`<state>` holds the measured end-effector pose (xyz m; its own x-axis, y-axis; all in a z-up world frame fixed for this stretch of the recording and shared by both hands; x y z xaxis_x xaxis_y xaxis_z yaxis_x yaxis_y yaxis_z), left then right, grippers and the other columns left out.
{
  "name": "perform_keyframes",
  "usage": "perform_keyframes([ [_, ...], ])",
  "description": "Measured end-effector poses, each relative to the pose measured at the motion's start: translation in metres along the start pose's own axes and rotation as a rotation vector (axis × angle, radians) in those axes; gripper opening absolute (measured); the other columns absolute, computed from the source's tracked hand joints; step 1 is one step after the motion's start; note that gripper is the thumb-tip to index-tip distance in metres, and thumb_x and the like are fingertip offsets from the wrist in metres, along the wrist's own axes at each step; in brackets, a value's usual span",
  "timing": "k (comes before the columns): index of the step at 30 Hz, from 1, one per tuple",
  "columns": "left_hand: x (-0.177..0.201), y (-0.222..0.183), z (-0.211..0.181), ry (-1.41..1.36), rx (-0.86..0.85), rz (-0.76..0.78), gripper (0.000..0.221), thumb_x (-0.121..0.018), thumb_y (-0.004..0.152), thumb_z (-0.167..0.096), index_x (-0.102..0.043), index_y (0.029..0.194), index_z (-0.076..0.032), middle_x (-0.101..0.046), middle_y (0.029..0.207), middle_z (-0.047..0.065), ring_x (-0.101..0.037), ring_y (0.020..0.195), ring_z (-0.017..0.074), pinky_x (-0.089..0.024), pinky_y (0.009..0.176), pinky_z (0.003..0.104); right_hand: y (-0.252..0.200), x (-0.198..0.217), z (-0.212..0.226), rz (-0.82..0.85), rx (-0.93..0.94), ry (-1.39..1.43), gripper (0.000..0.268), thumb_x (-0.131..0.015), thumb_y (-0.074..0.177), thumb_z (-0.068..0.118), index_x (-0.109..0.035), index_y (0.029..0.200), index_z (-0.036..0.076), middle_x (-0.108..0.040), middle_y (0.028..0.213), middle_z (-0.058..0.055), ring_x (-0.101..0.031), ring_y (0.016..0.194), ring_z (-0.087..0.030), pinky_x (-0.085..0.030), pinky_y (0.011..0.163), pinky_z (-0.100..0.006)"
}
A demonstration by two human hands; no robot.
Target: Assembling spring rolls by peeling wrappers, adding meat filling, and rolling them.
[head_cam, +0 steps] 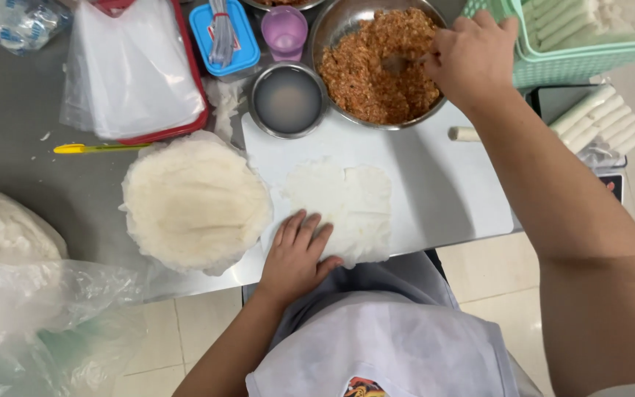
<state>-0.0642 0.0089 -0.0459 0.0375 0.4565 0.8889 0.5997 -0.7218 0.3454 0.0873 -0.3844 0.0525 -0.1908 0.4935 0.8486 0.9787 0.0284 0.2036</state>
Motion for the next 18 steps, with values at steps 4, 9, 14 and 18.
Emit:
perform_keyframes([
  [4, 0.009, 0.003, -0.002, -0.019, -0.044, -0.044, 0.055, -0.055, 0.100, -0.057, -0.066, 0.126, -0.010, -0.063, 0.133, 0.015, -0.056, 0.128, 0.0387, -0.044, 0.108, 0.053, -0.001, 0.004, 0.002, 0.077, -0.123, 0.151, 0.020, -0.066, 0.098, 0.040, -0.080, 0.096, 0.024, -0.069, 0.084, 0.003, -0.061, 0.086, -0.028, -0.042, 0.075, -0.048],
  [9, 0.018, 0.005, 0.000, -0.189, -0.254, 0.010, 0.042, -0.070, 0.096, -0.046, -0.064, 0.120, -0.012, -0.064, 0.130, 0.011, -0.057, 0.127, 0.0361, -0.044, 0.108, 0.049, -0.007, 0.056, 0.010, 0.473, -0.415, 0.726, 0.019, -0.066, 0.106, 0.035, -0.076, 0.103, 0.019, -0.074, 0.093, 0.000, -0.066, 0.077, -0.017, -0.054, 0.058, -0.034],
  [14, -0.003, 0.000, 0.014, -0.354, -0.072, 0.035, 0.050, -0.066, 0.098, -0.045, -0.063, 0.130, -0.007, -0.067, 0.127, 0.014, -0.060, 0.122, 0.0375, -0.044, 0.107, 0.048, -0.064, 0.121, -0.012, 0.568, -0.397, 0.975, 0.015, -0.069, 0.103, 0.025, -0.080, 0.101, 0.015, -0.069, 0.083, -0.001, -0.049, 0.067, -0.013, -0.035, 0.059, -0.032],
  [18, -0.009, 0.016, 0.024, -0.579, 0.286, 0.125, 0.096, -0.089, 0.074, -0.050, -0.046, 0.147, -0.004, -0.057, 0.146, 0.014, -0.053, 0.136, 0.0338, -0.038, 0.116, 0.044, -0.125, 0.131, 0.040, 0.764, -0.297, 0.905, 0.015, -0.073, 0.092, 0.034, -0.082, 0.100, 0.025, -0.079, 0.100, 0.008, -0.068, 0.088, -0.011, -0.048, 0.078, -0.029],
])
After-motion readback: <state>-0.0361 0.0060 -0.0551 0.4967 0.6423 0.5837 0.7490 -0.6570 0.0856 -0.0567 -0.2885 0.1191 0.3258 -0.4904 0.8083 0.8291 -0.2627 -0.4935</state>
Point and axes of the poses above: each hand's wrist, its own y-axis towards the middle knuckle, its own x-axis out of the back of the hand, z = x × y, the point moved 2 cm from there along y, towards the middle knuckle
